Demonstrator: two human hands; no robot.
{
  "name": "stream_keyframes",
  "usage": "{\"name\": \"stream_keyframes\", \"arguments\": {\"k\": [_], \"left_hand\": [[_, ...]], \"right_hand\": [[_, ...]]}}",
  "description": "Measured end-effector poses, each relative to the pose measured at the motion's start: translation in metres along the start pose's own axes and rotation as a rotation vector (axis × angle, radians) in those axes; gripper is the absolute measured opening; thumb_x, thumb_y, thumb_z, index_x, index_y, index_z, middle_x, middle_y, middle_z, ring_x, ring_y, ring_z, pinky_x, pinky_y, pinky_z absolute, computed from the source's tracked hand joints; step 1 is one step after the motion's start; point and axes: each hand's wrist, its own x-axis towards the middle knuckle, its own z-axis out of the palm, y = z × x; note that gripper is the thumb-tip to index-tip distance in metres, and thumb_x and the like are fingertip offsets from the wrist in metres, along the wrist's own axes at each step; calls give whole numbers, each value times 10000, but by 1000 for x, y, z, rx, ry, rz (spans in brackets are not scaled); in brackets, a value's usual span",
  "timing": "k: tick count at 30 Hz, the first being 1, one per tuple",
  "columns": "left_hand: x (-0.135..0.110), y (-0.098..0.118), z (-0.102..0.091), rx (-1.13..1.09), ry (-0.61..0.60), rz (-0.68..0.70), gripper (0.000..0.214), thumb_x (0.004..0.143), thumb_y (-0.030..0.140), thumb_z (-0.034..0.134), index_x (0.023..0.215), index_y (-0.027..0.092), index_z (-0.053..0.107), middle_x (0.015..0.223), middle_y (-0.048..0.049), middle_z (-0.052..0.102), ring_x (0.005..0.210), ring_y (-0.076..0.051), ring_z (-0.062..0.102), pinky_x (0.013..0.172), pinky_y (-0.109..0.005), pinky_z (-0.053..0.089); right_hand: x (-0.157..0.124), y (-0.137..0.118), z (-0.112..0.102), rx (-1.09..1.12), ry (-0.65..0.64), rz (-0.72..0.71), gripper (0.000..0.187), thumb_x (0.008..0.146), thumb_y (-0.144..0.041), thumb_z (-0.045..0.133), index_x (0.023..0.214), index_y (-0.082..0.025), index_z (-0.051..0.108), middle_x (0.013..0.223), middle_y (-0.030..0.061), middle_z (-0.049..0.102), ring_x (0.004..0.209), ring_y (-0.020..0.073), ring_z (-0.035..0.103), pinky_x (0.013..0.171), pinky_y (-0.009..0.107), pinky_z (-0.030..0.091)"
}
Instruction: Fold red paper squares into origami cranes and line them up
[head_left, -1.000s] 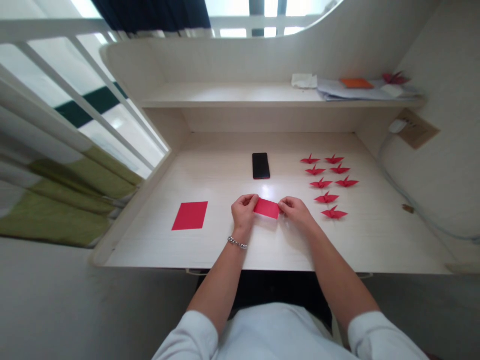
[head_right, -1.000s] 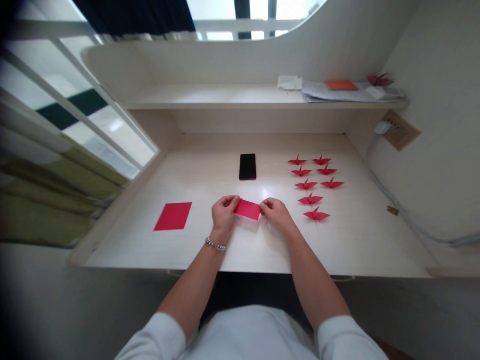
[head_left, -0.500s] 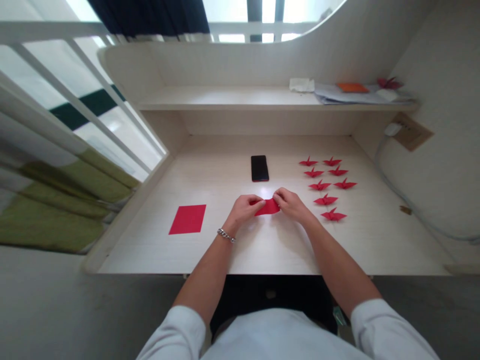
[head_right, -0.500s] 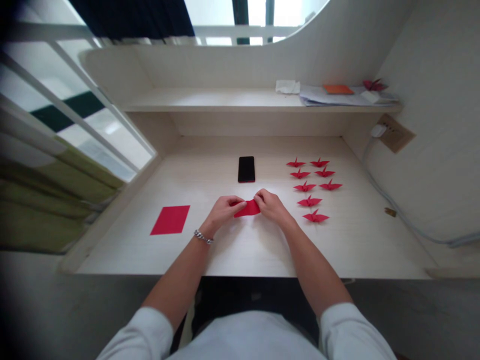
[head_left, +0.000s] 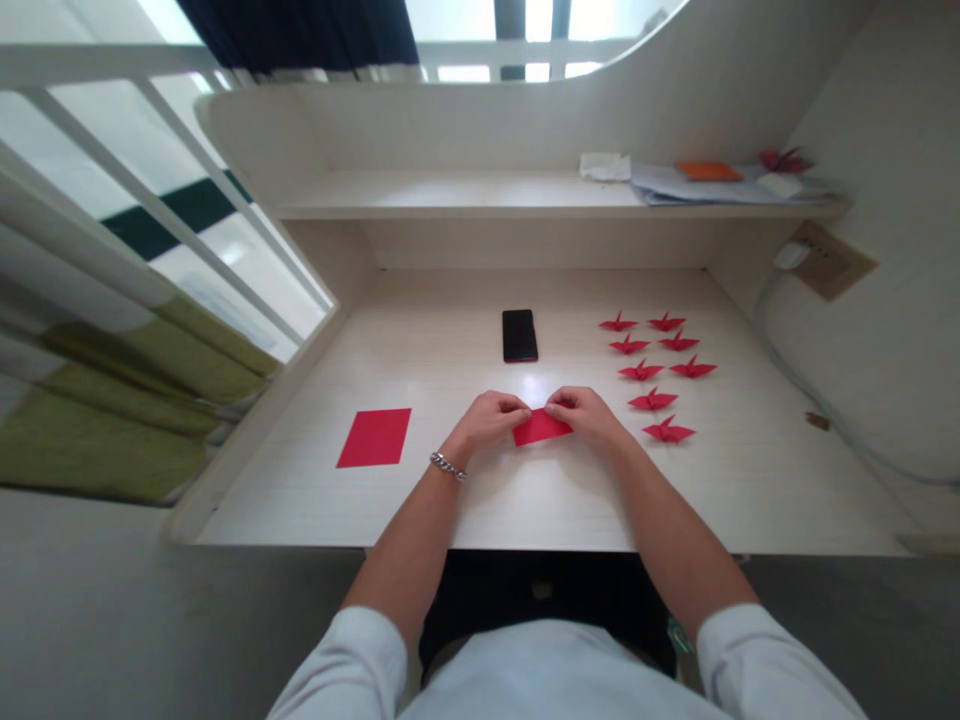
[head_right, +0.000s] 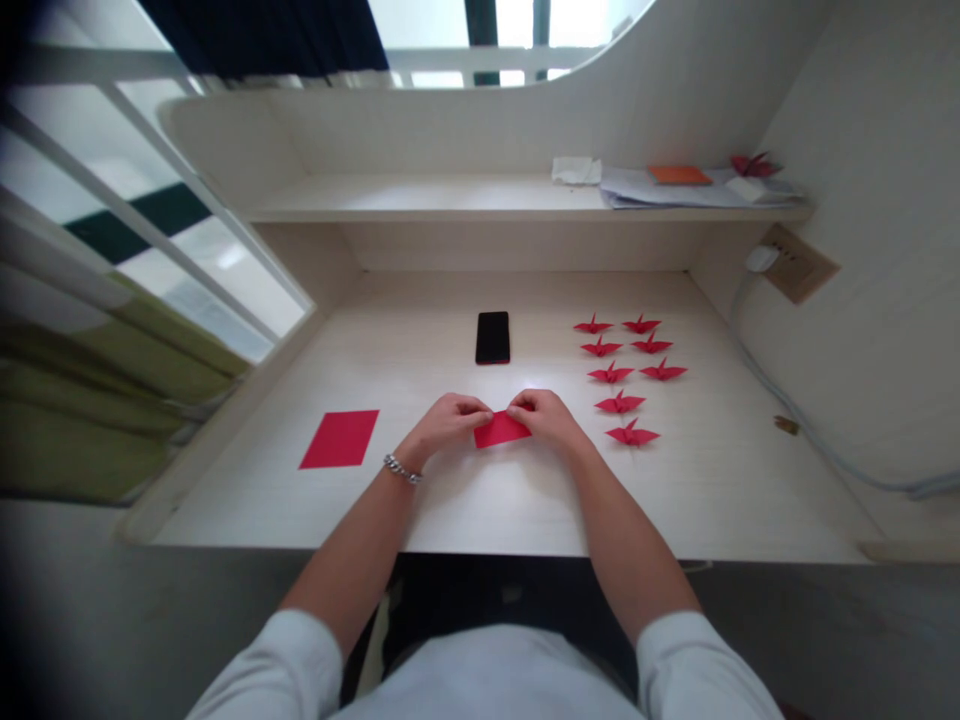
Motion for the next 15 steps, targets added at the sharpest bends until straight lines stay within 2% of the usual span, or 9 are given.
{"name": "stream_keyframes", "arguments": {"k": [3,6,9,11,13,15], "left_hand": [[-5,-9,-19,-15,-35,-41,220,715,304,574,686,148,727,621,-31,667,602,-149,587,566,-239,412],[-8,-17,-28,-66,39,-110,196,710,294,587,686,141,707,590,-35,644,575,-146,573,554,-242,414],[-2,-15,-17,-193,120,-115,239,738,337,596,791,135,711,690,-60,680,628,-153,598,562,-240,430],[5,-10,-3,-228,56,-56,271,736,360,619,851,136,721,771,-72,701,660,-157,606,576,-245,437],[12,-6,10,-206,31,-24,255,720,367,644,764,128,721,724,-69,693,643,-158,594,573,-250,433],[15,-7,17,-219,61,-38,256,716,370,656,738,122,716,715,-69,692,632,-155,588,567,-251,429]], "right_hand": [[-2,3,-7,25,25,43,196,748,-327,603,767,-152,689,721,26,668,663,153,566,612,254,405],[-1,6,-10,50,61,85,208,736,-336,614,769,-149,697,736,34,678,670,158,576,623,257,412],[2,6,-5,67,38,81,210,731,-336,618,765,-148,705,720,34,682,653,156,574,609,255,409],[4,7,-1,69,20,59,200,727,-328,622,751,-150,710,706,31,683,646,153,572,602,252,406],[6,9,1,83,27,55,188,712,-319,637,744,-152,717,702,29,687,651,154,579,609,253,411],[8,14,0,144,51,89,188,688,-320,663,743,-150,720,690,28,686,633,152,579,601,254,418]]}}
